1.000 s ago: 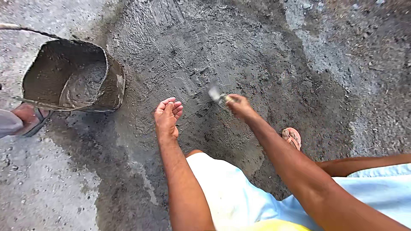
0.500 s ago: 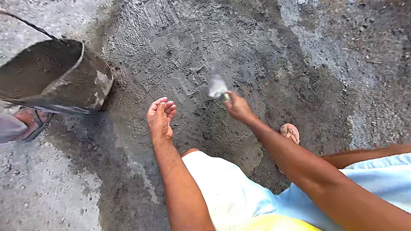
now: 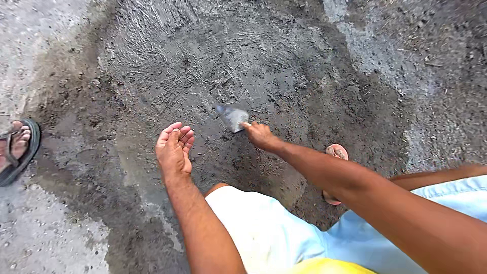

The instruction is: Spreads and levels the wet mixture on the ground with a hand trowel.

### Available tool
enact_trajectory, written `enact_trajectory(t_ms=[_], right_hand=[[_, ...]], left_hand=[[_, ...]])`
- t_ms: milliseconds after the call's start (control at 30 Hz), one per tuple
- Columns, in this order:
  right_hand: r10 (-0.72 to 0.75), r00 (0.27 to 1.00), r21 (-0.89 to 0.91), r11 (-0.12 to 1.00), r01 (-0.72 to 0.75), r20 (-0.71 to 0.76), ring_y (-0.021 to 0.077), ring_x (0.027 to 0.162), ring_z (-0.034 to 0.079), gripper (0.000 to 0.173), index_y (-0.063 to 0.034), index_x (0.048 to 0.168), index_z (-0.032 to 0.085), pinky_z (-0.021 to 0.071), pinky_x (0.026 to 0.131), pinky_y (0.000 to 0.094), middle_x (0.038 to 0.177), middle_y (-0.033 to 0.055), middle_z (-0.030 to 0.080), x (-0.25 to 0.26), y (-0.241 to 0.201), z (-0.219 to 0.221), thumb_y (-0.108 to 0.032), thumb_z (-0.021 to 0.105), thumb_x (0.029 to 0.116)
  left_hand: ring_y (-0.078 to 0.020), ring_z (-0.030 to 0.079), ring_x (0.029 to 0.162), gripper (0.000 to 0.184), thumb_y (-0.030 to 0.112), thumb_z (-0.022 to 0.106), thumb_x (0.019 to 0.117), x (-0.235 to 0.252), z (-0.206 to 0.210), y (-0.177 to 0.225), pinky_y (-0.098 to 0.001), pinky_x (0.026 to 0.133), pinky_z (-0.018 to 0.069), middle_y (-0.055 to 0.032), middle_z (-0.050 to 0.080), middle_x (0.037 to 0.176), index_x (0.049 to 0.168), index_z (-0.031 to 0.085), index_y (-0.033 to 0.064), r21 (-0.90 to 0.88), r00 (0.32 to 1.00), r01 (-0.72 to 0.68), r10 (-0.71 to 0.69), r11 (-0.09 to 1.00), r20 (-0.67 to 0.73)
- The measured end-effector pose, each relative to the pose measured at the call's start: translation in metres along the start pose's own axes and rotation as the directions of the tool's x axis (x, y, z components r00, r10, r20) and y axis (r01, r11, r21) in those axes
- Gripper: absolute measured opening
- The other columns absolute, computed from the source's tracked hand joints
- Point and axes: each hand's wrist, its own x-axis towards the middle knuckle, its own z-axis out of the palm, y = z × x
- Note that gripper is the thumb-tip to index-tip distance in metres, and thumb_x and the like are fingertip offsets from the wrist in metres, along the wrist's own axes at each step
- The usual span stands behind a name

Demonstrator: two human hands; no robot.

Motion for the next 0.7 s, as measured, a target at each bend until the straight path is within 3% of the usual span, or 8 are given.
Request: enact_trajectory(t_ms=[133,200,333,433,567,700], right_hand=[[0.241,0.964,0.063,0.970,-0.235,-0.116,0.0532,0.106,0.065,0.055,-0.0315,0.157,0.045,0.0526,0.082,0.0706,0.128,0.0316,0.062,-0.009,0.107,-0.027,-0.019,0.050,0.1030],[0.353,0.927,0.106,0.934,-0.341,-0.126,0.0535,0.110,0.064,0.053,-0.0295,0.155,0.047,0.0515,0.084,0.0715,0.126,0.0309,0.064,-0.026,0.151,-0.034,-0.020,0.049,0.1035],[0.485,0.860,0.148,0.873,-0.465,-0.160,0.0516,0.115,0.064,0.047,-0.0213,0.148,0.056,0.0503,0.088,0.0707,0.126,0.0286,0.066,-0.050,0.188,-0.059,-0.019,0.053,0.1011],[0.449,0.859,0.176,0.892,-0.415,-0.248,0.0499,0.112,0.066,0.044,-0.0151,0.144,0.059,0.0513,0.088,0.0688,0.123,0.0281,0.068,-0.044,0.156,-0.072,-0.022,0.050,0.1017],[0.203,0.963,0.133,0.975,-0.181,-0.179,0.0492,0.108,0.066,0.055,-0.0226,0.155,0.048,0.0540,0.086,0.0667,0.138,0.0288,0.057,-0.012,0.055,-0.066,-0.023,0.054,0.1008],[-0.119,0.992,0.068,0.990,0.121,-0.032,0.0501,0.105,0.066,0.044,-0.0164,0.140,0.062,0.0548,0.081,0.0674,0.128,0.0305,0.061,0.027,-0.062,-0.042,-0.015,0.062,0.0962]], left_hand=[[-0.0168,0.072,0.087,0.021,0.015,0.048,0.1092,0.011,0.011,-0.008,-0.0325,0.080,0.0608,-0.0072,0.072,0.100,0.123,0.061,0.0071,0.019,0.999,0.035,-0.035,0.999,0.024],[-0.0165,0.072,0.087,0.021,0.014,0.048,0.1092,0.015,0.016,-0.013,-0.0323,0.080,0.0606,-0.0074,0.072,0.100,0.123,0.061,0.0069,0.022,0.998,0.050,-0.050,0.999,0.038],[-0.0179,0.072,0.086,0.020,0.013,0.049,0.1088,0.014,0.022,-0.011,-0.0329,0.079,0.0610,-0.0086,0.072,0.098,0.122,0.061,0.0055,-0.019,0.998,0.051,-0.050,0.999,0.037],[-0.0168,0.072,0.086,0.020,0.013,0.047,0.1093,0.009,0.022,-0.007,-0.0321,0.080,0.0609,-0.0078,0.072,0.099,0.122,0.061,0.0058,-0.042,0.999,0.034,-0.033,0.999,0.044],[-0.0173,0.072,0.088,0.021,0.013,0.047,0.1093,0.004,0.022,-0.006,-0.0328,0.080,0.0609,-0.0078,0.072,0.100,0.122,0.062,0.0060,-0.049,0.999,0.026,-0.024,0.998,0.032],[-0.0183,0.073,0.087,0.021,0.013,0.047,0.1093,-0.002,0.026,-0.004,-0.0335,0.080,0.0613,-0.0084,0.073,0.099,0.122,0.062,0.0054,-0.052,1.000,0.013,-0.013,0.999,0.007]])
